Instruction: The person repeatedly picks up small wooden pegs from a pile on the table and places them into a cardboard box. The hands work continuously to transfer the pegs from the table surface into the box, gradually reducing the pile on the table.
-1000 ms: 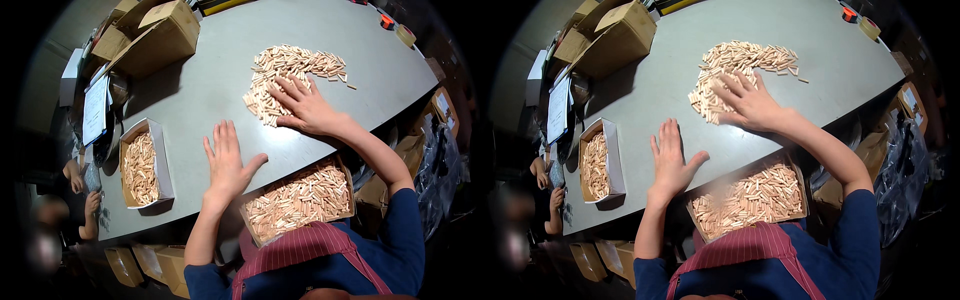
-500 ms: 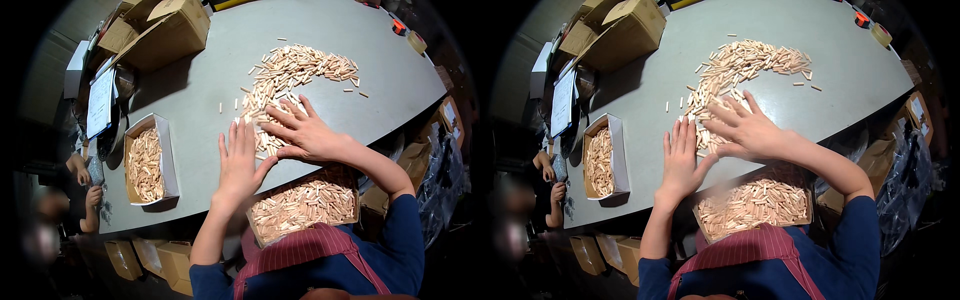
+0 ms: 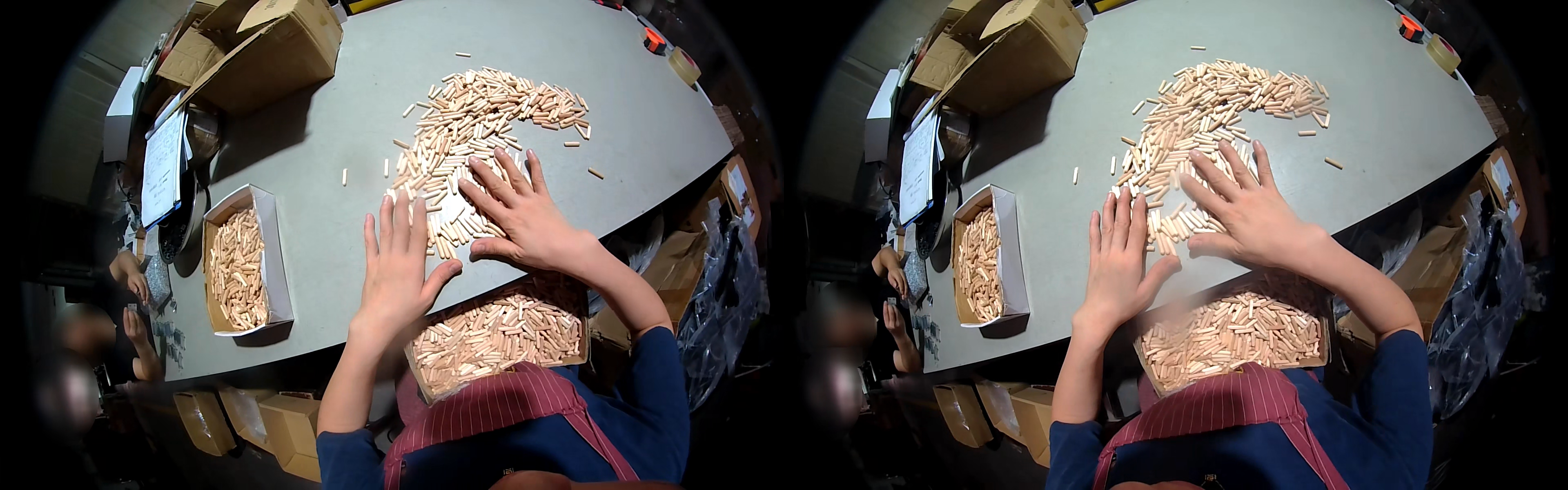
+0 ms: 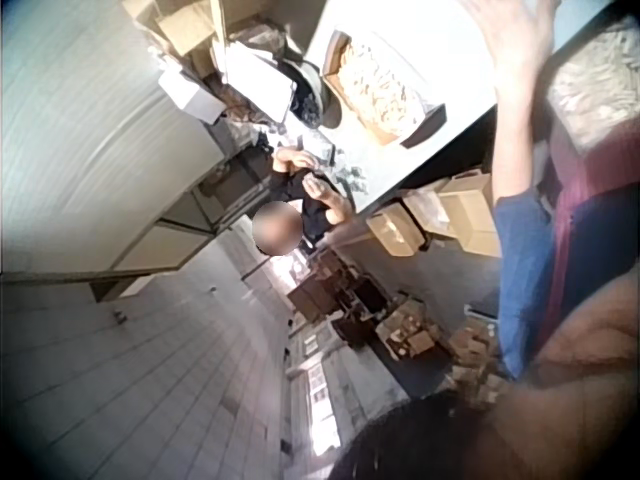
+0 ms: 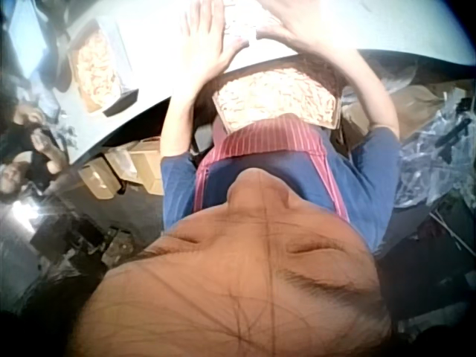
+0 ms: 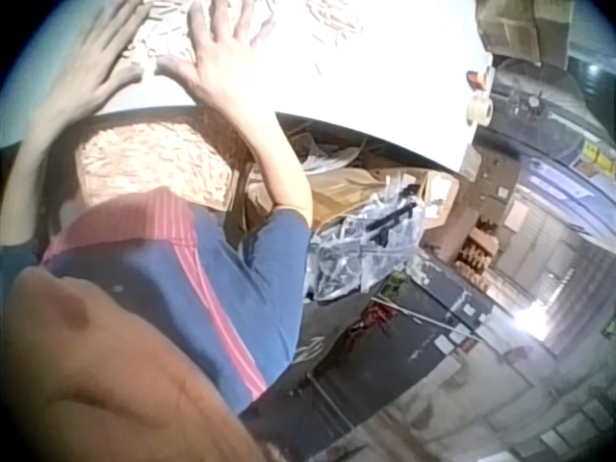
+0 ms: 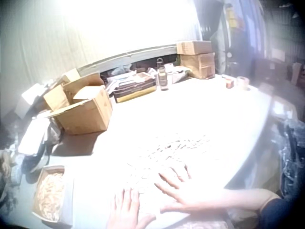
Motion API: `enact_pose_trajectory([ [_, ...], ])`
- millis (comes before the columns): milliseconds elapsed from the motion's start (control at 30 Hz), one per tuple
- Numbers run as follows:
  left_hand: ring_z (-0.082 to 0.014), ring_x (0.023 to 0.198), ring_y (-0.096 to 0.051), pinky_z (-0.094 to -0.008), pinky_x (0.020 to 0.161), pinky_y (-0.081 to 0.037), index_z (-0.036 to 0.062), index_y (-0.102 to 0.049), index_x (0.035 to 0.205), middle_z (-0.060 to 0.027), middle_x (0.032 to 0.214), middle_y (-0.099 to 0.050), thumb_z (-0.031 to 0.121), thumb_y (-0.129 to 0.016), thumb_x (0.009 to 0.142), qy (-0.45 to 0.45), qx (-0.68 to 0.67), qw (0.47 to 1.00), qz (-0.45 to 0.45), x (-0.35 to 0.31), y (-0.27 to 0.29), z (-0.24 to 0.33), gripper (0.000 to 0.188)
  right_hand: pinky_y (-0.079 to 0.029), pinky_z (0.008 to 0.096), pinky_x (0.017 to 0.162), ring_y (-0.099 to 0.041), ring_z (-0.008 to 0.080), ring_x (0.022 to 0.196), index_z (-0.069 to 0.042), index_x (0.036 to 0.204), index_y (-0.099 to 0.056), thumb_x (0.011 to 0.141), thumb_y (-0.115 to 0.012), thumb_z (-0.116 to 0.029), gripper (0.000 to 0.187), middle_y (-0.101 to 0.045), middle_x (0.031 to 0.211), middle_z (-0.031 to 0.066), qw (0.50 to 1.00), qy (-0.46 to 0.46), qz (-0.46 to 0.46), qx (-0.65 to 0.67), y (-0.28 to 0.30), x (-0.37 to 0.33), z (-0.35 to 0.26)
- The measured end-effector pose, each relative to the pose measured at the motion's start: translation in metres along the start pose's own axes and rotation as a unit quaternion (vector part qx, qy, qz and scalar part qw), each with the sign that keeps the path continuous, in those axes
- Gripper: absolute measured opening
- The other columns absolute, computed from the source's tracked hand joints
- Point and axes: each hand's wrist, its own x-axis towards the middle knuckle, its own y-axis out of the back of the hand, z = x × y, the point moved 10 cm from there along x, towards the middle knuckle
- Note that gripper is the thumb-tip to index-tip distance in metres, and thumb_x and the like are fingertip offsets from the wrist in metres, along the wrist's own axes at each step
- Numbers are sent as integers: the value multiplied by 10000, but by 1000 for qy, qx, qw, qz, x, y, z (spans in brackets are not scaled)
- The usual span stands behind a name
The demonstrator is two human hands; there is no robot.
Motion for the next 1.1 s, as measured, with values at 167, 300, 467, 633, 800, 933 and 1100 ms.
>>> enact_pose_trajectory([
  [167, -523, 1672, -153, -643, 1336, -115, -77, -249, 1715, -336, 1786, -215, 520, -710, 1016, 3, 13, 1000, -6, 1, -2, -1, 1029, -47, 744, 1306, -205, 452, 1677, -139, 1712, -393, 1029, -498, -779, 941, -287, 1805, 183, 999, 39, -19, 23, -4, -1, -16],
  [300, -533, 1670, -141, -643, 1341, -108, -91, -227, 1714, -339, 1787, -202, 511, -725, 1006, 20, 10, 1000, 4, 0, 0, -2, 1054, -108, 742, 1304, -271, 466, 1650, -119, 1677, -448, 1052, -547, -703, 861, -334, 1779, 197, 995, 18, 54, 78, 19, 2, 6],
  [467, -513, 1672, -164, -637, 1347, -112, -80, -238, 1715, -288, 1797, -235, 471, -757, 982, 10, -8, 1000, 14, 0, 3, 3, 1054, -492, 451, 1166, -653, 357, 1352, -44, 1604, -484, 1079, -640, -149, 558, -574, 1576, 201, 883, -196, 203, 376, 35, -44, 81],
  [633, -462, 1670, -227, -627, 1348, -126, -53, -306, 1706, -228, 1784, -326, 444, -753, 983, -73, -23, 997, -9, 3, 1, 27, 985, -529, 410, 1118, -686, 333, 1296, -4, 1469, -605, 998, -619, 20, 472, -624, 1512, 193, 898, -175, 229, 332, 46, -73, 78],
  [800, -450, 1671, -236, -619, 1349, -121, -48, -335, 1698, -236, 1781, -334, 459, -727, 1004, -62, 23, 997, -36, 2, -10, 26, 944, -490, 428, 1163, -619, 379, 1405, 11, 1312, -722, 961, -618, 59, 370, -656, 1514, 193, 906, -193, 248, 285, 59, -87, 72],
  [933, -451, 1682, -194, -626, 1352, -86, -46, -331, 1701, -236, 1803, -282, 481, -711, 1013, -9, 11, 1000, -20, 1, -10, 17, 946, -448, 456, 1213, -565, 413, 1465, -6, 1410, -675, 1001, -614, 10, 414, -621, 1553, 228, 912, -250, 269, 180, 58, -111, 91],
  [1100, -457, 1697, -130, -632, 1355, -31, -50, -304, 1713, -229, 1821, -238, 498, -714, 999, -32, 22, 999, -13, 4, -4, 25, 989, -350, 532, 1289, -522, 447, 1501, 33, 1484, -603, 1080, -613, -163, 450, -581, 1591, 255, 956, -212, 174, 103, 44, -102, 71],
])
